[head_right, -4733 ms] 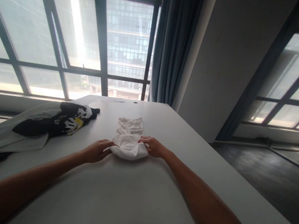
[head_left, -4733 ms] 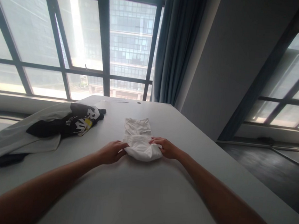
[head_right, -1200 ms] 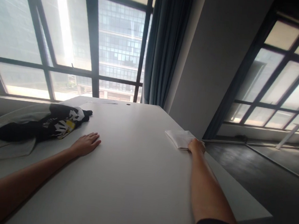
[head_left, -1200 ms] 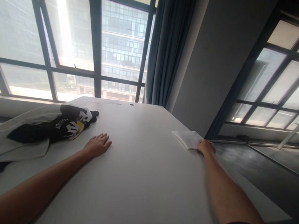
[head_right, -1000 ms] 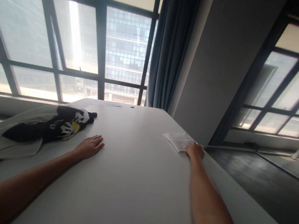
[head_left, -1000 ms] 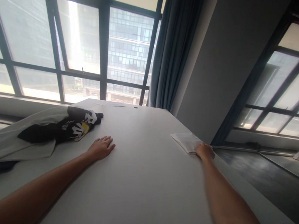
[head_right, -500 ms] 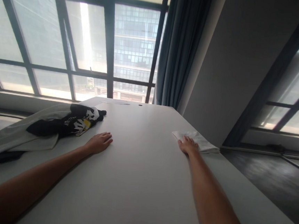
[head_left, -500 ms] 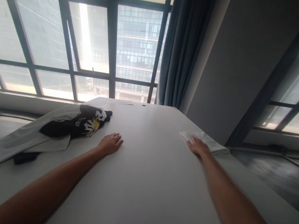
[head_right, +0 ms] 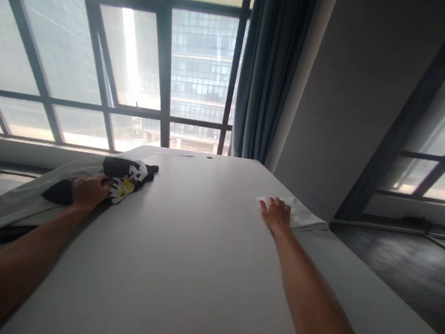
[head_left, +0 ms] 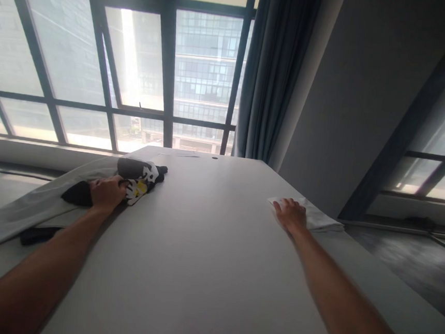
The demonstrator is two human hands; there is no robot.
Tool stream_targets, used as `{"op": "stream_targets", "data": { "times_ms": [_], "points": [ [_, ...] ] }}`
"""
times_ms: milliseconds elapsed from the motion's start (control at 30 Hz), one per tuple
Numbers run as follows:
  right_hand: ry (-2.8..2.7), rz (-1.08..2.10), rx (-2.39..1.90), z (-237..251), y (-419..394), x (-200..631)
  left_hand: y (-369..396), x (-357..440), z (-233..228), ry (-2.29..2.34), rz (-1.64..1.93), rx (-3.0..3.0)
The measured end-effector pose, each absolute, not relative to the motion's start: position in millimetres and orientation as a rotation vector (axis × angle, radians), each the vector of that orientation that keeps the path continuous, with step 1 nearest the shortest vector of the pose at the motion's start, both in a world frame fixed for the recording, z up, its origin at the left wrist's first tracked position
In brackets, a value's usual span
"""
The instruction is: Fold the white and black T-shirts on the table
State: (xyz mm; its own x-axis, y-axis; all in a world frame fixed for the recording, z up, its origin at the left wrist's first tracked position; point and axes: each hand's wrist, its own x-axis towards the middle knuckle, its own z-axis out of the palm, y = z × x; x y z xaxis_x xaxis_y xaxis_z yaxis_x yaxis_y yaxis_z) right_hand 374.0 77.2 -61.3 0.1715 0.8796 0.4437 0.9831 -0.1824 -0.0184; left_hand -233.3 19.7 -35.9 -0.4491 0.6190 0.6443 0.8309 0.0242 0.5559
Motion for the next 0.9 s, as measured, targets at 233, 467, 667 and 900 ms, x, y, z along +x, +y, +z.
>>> {"op": "stream_targets", "data": {
  "times_ms": [233, 467, 667, 900],
  "points": [
    [-1.992, -0.318, -1.768, -40.8, 75.5, 301.1, 57.5, -160.3, 6.5, -1.924, -1.919, -1.551],
    [-2.171, 0.479, -1.174, -20.9, 77.1, 173.6, 42.0, -64.7, 61.7, -1.231, -2.308, -2.132],
    [-1.997, 0.553, -0.887, 9.2, 77.1, 127.0, 29.2, -42.6, 102.9, -1.050, -2.588, -2.029],
    [-2.008, 0.149, -1.163, 70.7, 65.1, 175.4, 46.0, -106.2, 86.2, -1.484, -1.867, -2.210]
  ]
}}
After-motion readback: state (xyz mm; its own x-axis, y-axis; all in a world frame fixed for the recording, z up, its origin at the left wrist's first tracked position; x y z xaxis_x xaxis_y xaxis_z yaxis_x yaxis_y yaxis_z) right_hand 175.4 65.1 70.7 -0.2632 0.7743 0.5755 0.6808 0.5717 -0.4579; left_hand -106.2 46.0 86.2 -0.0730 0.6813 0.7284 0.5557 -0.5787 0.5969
